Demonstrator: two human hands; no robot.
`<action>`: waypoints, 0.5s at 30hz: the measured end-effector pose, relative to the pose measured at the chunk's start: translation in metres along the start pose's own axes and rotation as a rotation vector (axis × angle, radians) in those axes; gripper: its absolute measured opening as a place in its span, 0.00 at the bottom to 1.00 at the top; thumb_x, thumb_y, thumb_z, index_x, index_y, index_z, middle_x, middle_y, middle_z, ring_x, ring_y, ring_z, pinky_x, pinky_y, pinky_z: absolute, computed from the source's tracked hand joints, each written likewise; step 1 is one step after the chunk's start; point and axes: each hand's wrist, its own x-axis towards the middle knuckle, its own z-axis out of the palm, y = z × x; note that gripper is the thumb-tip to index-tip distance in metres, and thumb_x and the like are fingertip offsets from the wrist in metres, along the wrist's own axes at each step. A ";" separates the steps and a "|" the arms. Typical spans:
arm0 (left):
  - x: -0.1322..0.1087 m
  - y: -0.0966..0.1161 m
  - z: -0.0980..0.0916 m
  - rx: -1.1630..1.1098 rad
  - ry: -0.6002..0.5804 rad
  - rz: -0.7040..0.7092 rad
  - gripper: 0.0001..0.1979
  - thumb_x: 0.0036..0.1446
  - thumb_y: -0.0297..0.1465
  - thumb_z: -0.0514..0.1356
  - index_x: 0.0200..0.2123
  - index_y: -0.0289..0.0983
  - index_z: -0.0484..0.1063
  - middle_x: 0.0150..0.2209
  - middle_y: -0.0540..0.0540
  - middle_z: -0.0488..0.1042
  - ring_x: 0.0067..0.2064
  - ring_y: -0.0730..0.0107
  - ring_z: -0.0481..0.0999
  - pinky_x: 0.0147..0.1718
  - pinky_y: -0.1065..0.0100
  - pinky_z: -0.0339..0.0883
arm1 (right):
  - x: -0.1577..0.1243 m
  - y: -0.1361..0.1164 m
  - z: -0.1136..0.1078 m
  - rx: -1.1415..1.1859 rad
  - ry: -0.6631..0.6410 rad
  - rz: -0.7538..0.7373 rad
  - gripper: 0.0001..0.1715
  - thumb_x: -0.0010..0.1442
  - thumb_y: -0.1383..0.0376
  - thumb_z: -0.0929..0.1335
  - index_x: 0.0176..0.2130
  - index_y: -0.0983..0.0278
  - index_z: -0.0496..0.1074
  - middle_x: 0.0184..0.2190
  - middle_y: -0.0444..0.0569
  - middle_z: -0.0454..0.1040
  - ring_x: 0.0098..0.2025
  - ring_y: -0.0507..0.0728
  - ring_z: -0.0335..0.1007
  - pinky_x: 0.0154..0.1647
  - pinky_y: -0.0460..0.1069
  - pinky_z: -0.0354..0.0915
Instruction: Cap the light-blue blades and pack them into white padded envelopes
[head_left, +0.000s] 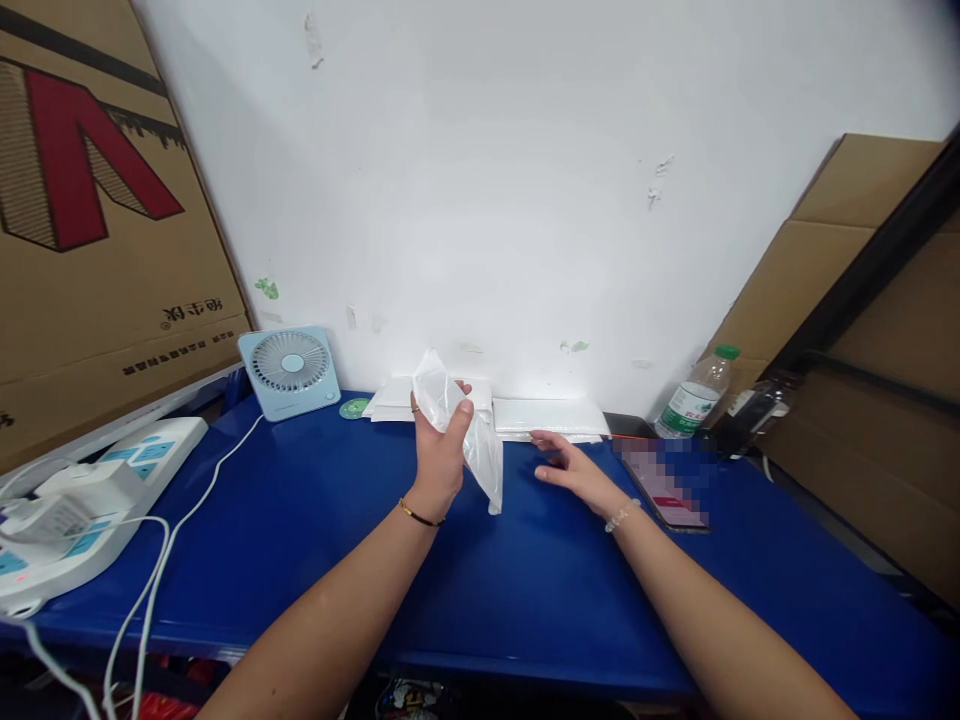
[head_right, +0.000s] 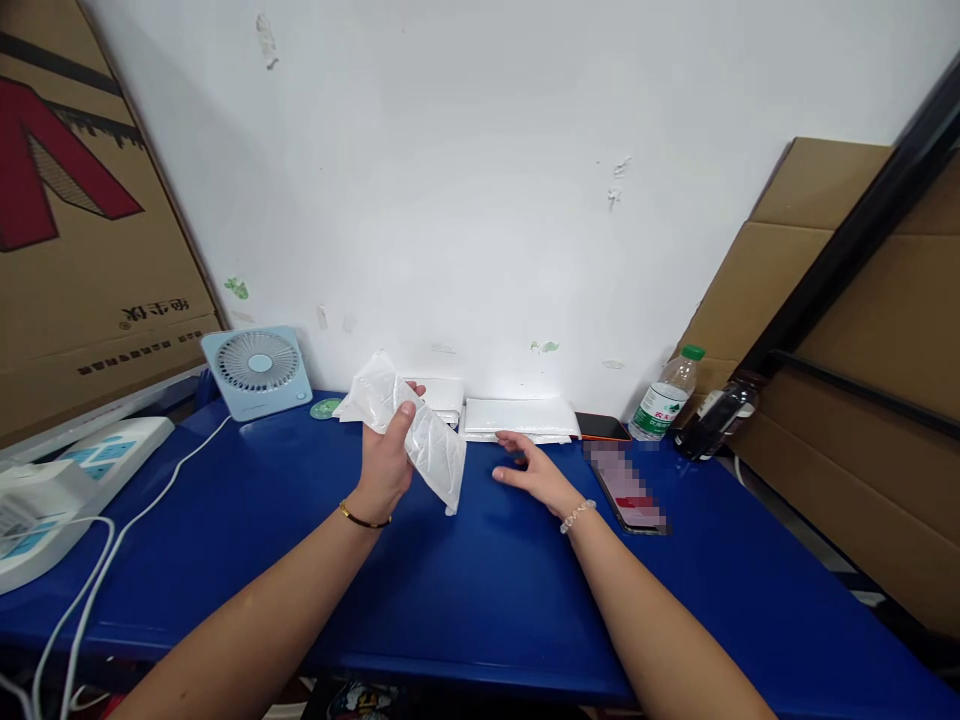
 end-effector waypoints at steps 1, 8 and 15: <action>0.000 0.000 0.004 -0.003 0.000 0.000 0.23 0.48 0.36 0.66 0.47 0.41 0.65 0.45 0.45 0.73 0.50 0.64 0.72 0.50 0.62 0.63 | -0.001 -0.001 -0.001 -0.080 -0.065 -0.026 0.46 0.44 0.56 0.75 0.59 0.57 0.59 0.58 0.53 0.62 0.60 0.63 0.55 0.62 0.61 0.50; 0.003 0.000 0.039 0.003 -0.081 -0.004 0.31 0.48 0.36 0.67 0.54 0.45 0.59 0.47 0.46 0.71 0.51 0.63 0.71 0.51 0.60 0.63 | -0.007 -0.015 0.014 -0.158 -0.256 -0.206 0.67 0.36 0.58 0.79 0.65 0.59 0.46 0.64 0.55 0.51 0.66 0.64 0.45 0.65 0.60 0.41; 0.008 0.005 0.055 0.030 -0.092 0.036 0.30 0.47 0.36 0.67 0.52 0.44 0.60 0.46 0.46 0.71 0.50 0.64 0.72 0.50 0.61 0.63 | -0.005 -0.015 0.021 -0.267 -0.159 -0.229 0.53 0.42 0.60 0.76 0.61 0.59 0.54 0.58 0.52 0.63 0.57 0.63 0.60 0.58 0.57 0.55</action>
